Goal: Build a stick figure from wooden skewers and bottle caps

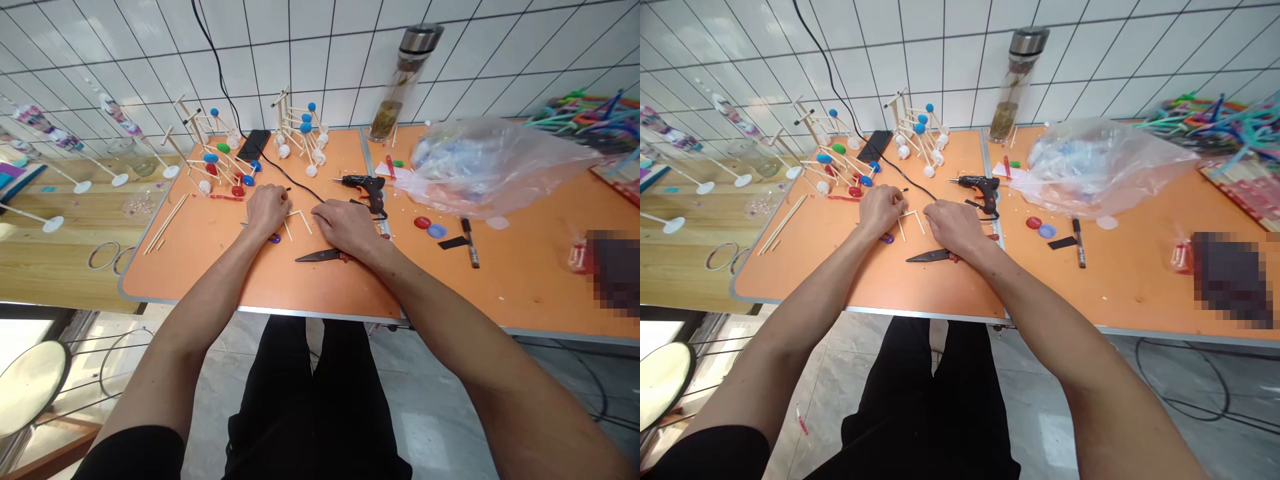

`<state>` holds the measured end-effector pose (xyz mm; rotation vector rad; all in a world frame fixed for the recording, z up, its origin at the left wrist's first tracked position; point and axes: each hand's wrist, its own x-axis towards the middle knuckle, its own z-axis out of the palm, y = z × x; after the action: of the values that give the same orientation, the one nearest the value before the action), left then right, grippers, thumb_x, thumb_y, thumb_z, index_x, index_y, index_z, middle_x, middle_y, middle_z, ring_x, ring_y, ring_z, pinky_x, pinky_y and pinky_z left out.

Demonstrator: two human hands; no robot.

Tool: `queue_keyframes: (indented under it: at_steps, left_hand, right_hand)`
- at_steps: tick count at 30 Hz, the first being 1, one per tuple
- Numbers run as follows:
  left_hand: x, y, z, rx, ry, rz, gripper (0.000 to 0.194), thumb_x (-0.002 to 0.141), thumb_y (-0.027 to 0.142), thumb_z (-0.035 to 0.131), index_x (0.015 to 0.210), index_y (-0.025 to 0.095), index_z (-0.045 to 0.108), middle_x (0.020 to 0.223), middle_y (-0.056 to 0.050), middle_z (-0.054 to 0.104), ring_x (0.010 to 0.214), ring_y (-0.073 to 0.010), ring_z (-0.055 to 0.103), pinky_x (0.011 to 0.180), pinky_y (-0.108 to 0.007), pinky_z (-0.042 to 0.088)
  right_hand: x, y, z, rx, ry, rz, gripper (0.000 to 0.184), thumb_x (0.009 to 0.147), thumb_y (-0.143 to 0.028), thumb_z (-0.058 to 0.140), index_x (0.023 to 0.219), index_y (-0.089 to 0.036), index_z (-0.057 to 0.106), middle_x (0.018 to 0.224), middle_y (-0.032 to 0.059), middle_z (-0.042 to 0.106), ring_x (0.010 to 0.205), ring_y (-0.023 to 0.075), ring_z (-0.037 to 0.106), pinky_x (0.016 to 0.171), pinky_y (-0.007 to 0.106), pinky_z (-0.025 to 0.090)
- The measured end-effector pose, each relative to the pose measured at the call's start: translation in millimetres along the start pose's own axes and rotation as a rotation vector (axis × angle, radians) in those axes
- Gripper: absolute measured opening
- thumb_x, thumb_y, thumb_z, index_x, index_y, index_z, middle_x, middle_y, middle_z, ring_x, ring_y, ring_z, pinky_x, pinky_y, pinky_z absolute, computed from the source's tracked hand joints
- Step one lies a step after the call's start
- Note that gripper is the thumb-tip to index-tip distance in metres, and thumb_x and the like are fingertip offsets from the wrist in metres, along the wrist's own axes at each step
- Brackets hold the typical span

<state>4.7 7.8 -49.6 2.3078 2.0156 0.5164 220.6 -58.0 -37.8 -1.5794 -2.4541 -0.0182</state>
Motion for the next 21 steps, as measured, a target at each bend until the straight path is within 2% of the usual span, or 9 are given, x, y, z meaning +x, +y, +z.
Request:
queue_keyframes:
  at_steps: [7,21]
  left_hand:
    - [-2.0,2.4,-2.5,0.037,-0.031,-0.011,0.018,0.103,0.031,0.068,0.109,0.025,0.085,0.121,-0.012,0.085,0.125,-0.0341,0.073,0.092,-0.043,0.053]
    - [-3.5,4.6,-7.2,0.046,-0.032,0.004,0.018,0.104,0.029,0.068,0.107,0.024,0.085,0.124,-0.012,0.085,0.126,-0.0349,0.072,0.092,-0.045,0.054]
  right_hand:
    - [-0.5,-1.4,-3.7,0.003,-0.022,0.016,0.041,0.118,-0.030,0.045,0.131,-0.022,0.083,0.126,0.0118,0.084,0.107,0.0295,0.075,0.072,0.039,0.029]
    - [-1.5,-1.5,-3.5,0.010,-0.023,0.011,0.041,0.118,-0.030,0.045,0.134,-0.022,0.082,0.133,0.0113,0.084,0.111,0.0295,0.076,0.072,0.039,0.031]
